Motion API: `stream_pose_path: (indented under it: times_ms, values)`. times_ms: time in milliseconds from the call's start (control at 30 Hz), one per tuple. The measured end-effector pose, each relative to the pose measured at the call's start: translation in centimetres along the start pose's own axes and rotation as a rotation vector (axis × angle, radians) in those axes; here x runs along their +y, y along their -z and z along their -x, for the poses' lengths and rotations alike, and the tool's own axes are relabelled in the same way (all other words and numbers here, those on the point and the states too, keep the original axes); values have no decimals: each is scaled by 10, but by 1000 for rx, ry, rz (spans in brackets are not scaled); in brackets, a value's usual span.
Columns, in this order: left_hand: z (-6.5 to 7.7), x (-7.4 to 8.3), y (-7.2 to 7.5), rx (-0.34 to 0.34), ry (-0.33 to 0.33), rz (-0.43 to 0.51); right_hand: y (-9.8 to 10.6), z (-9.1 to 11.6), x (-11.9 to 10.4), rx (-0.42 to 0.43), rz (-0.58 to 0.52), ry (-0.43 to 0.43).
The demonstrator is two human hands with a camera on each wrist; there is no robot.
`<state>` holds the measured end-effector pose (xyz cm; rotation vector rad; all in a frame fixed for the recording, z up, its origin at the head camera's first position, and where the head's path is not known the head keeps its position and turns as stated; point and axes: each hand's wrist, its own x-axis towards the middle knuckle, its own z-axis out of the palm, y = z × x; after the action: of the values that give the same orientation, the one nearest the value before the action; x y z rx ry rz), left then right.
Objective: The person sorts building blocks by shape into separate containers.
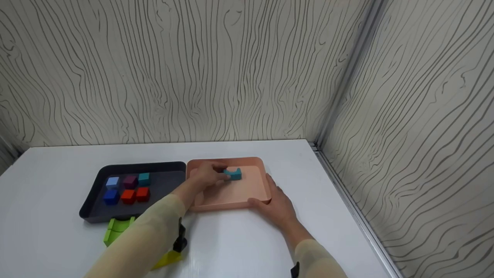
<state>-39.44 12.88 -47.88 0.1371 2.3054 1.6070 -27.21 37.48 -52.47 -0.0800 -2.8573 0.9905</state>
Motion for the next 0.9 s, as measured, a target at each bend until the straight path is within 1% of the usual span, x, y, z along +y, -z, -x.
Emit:
stream_pose_path:
  times_ms: [100, 200, 300, 367, 400, 433, 500, 633, 700, 800, 900]
  values:
    - [4, 2, 3, -14, 1, 17, -1, 0, -1, -5, -3, -4]
    - [9, 4, 7, -40, 24, 71, -2, 1, -2, -10, -7, -6]
    - [14, 10, 13, -57, -14, 54, -1, 1, -1, -5, -4, 2]
    - [19, 15, 18, -59, -67, 14, 0, 1, 0, 0, -1, 7]
    - [22, 19, 21, -59, -104, -9, 1, 1, 1, 3, 2, 13]
    - [26, 21, 26, -51, -133, -28, 0, 1, 1, 2, 4, 19]
    - [35, 26, 35, -38, -162, -36, 0, 1, 0, -4, 1, 25]
    - [55, 36, 52, -36, -206, -3, 1, 0, 1, -16, -2, 31]
    - [66, 40, 60, -48, -229, 27, 2, 0, 1, -19, -3, 30]
    - [83, 43, 71, -58, -253, 48, 4, 0, 1, -24, 6, 31]
    - [101, 41, 83, -68, -267, 62, 5, 0, 1, -32, 12, 27]
